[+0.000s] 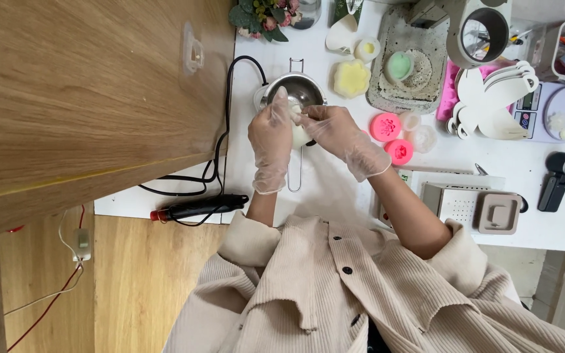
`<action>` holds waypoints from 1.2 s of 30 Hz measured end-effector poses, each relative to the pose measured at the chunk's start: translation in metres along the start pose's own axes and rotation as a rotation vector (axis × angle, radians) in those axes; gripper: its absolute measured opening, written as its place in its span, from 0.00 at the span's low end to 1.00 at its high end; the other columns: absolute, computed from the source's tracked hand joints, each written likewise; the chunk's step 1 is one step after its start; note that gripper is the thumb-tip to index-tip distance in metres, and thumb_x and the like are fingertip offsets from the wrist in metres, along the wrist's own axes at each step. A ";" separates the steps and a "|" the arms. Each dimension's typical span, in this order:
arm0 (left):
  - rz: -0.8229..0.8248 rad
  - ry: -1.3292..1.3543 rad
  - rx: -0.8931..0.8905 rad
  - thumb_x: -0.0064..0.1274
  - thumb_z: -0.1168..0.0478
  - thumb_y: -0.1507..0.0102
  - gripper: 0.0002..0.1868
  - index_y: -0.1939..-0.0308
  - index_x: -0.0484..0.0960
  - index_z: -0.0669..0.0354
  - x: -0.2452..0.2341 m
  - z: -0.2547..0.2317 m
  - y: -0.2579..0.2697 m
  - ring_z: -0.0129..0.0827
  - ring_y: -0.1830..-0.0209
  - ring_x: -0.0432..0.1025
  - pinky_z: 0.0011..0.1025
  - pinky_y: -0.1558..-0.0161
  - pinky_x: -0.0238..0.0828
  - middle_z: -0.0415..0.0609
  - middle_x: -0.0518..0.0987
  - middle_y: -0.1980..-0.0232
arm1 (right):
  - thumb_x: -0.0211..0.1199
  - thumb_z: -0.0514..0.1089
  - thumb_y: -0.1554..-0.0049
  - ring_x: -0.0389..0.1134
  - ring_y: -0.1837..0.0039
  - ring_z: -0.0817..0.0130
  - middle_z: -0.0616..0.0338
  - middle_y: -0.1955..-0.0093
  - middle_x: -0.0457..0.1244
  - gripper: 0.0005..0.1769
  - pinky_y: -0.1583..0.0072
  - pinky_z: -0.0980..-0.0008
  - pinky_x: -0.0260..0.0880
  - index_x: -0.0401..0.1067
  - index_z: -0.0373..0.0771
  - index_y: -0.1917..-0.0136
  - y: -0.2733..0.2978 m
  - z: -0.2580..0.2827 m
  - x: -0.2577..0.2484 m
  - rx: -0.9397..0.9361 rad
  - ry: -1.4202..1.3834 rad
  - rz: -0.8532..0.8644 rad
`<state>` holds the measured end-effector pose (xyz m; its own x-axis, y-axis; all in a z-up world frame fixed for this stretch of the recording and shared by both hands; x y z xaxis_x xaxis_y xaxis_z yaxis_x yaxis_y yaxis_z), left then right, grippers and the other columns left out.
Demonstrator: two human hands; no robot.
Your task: Melting wax and preparing a wax mold in a candle studio.
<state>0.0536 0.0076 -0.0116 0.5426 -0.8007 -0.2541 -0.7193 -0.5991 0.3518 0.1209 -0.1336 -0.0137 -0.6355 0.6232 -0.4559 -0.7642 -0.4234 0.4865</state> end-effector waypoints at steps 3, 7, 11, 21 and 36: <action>-0.010 -0.001 -0.016 0.43 0.35 0.34 0.33 0.69 0.88 0.59 0.001 0.003 -0.009 0.38 0.67 0.80 0.35 0.58 0.75 0.50 0.86 0.71 | 0.64 0.56 0.40 0.71 0.52 0.72 0.50 0.53 0.73 0.26 0.47 0.68 0.73 0.76 0.32 0.40 -0.011 -0.014 0.005 -0.030 -0.022 0.037; -0.049 -0.097 0.028 0.43 0.35 0.34 0.32 0.66 0.88 0.59 0.002 0.010 -0.023 0.43 0.66 0.80 0.38 0.58 0.74 0.53 0.85 0.69 | 0.62 0.55 0.38 0.72 0.53 0.70 0.50 0.54 0.73 0.24 0.47 0.67 0.73 0.76 0.33 0.40 -0.013 -0.002 0.005 -0.088 0.052 0.022; -0.044 -0.251 0.089 0.42 0.36 0.33 0.33 0.69 0.87 0.60 0.006 0.013 -0.028 0.51 0.68 0.78 0.43 0.61 0.73 0.57 0.83 0.70 | 0.61 0.52 0.39 0.72 0.58 0.66 0.47 0.59 0.71 0.21 0.50 0.64 0.72 0.77 0.36 0.41 -0.010 0.019 -0.001 -0.018 0.172 0.064; -0.033 -0.467 0.123 0.43 0.40 0.33 0.30 0.72 0.87 0.59 0.011 0.012 -0.039 0.55 0.69 0.77 0.47 0.63 0.71 0.59 0.82 0.71 | 0.63 0.46 0.42 0.70 0.54 0.75 0.56 0.53 0.72 0.22 0.51 0.70 0.74 0.74 0.33 0.38 -0.012 0.015 0.001 -0.015 -0.077 -0.020; 0.010 -0.398 0.084 0.41 0.40 0.32 0.30 0.70 0.87 0.59 -0.007 0.011 -0.032 0.50 0.72 0.78 0.44 0.64 0.73 0.57 0.82 0.73 | 0.63 0.49 0.36 0.73 0.52 0.60 0.47 0.48 0.71 0.17 0.47 0.65 0.72 0.78 0.36 0.41 -0.011 0.011 -0.004 -0.226 0.147 -0.146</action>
<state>0.0684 0.0328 -0.0310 0.3369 -0.7375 -0.5853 -0.7659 -0.5762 0.2853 0.1333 -0.1243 -0.0094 -0.5136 0.5931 -0.6200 -0.8433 -0.4821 0.2374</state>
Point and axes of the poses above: each hand's wrist, its own y-axis away from the middle knuckle, its own x-axis out of the palm, z = x × y, the point moved 3 cm from there along -y, towards the middle knuckle
